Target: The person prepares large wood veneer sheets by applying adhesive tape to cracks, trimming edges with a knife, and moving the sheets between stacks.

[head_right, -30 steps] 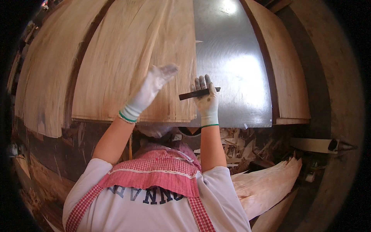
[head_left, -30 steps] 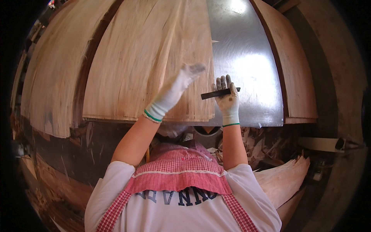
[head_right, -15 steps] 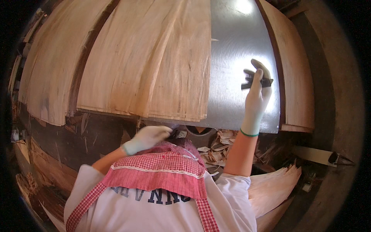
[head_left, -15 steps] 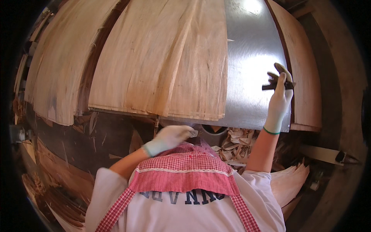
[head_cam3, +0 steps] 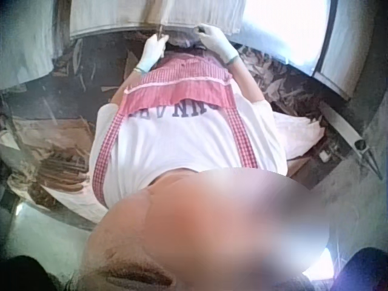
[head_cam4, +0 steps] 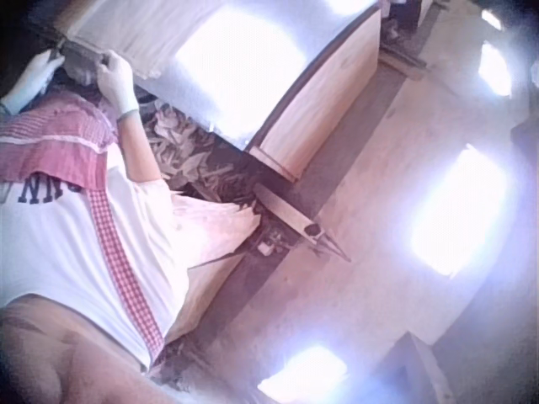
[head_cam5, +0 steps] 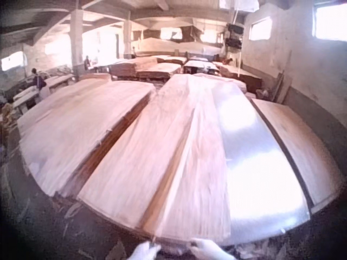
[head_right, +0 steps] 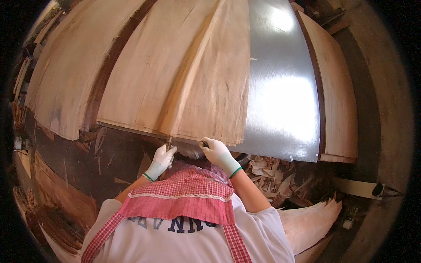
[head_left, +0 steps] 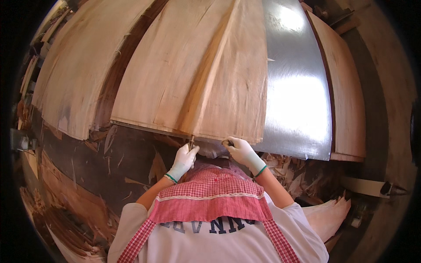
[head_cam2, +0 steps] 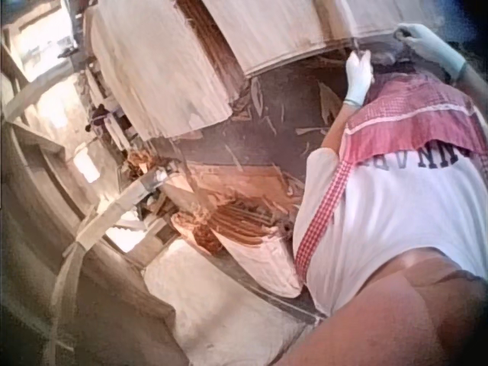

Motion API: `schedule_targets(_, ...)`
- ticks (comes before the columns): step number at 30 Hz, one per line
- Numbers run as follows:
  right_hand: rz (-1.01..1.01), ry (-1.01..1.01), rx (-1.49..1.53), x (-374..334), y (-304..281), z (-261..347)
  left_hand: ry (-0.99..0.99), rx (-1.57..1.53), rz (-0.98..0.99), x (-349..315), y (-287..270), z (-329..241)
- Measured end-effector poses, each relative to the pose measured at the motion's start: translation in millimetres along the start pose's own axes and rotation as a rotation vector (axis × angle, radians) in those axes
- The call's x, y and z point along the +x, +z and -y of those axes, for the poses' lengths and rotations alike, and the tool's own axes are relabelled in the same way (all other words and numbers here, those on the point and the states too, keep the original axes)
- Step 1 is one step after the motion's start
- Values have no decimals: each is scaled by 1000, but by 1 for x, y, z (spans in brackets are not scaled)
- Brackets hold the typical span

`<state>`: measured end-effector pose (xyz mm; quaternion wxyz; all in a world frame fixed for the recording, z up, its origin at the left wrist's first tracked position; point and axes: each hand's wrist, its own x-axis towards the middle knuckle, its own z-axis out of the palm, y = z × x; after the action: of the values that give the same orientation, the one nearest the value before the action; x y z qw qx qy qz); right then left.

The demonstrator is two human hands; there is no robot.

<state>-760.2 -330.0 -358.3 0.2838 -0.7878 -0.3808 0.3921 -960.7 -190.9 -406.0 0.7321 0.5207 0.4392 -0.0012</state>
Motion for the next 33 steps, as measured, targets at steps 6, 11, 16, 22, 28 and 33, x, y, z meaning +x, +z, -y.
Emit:
schedule_targets(6, -31, -1, -30, 7, 10, 4, 13, -160, 15, 1, -70, -19)
schedule_targets(11, -1, 75, 67, 35, 30, 9, 28, 2, -90, 21, -85, -5)
schedule_targets(16, -164, -1, 70, 99, 48, 37, 115, 1, 26, 2, -64, -4)
schedule_targets(22, -226, 18, 124, 160, 84, 84, 119, 224, 144, -29, -72, -6)
schedule_targets(28, -417, -2, 592, 165, 74, 150, 94, -23, 142, -76, -53, -86)
schedule_targets(33, -503, -111, 256, 130, 10, 164, 406, -62, 492, -89, -52, -96)
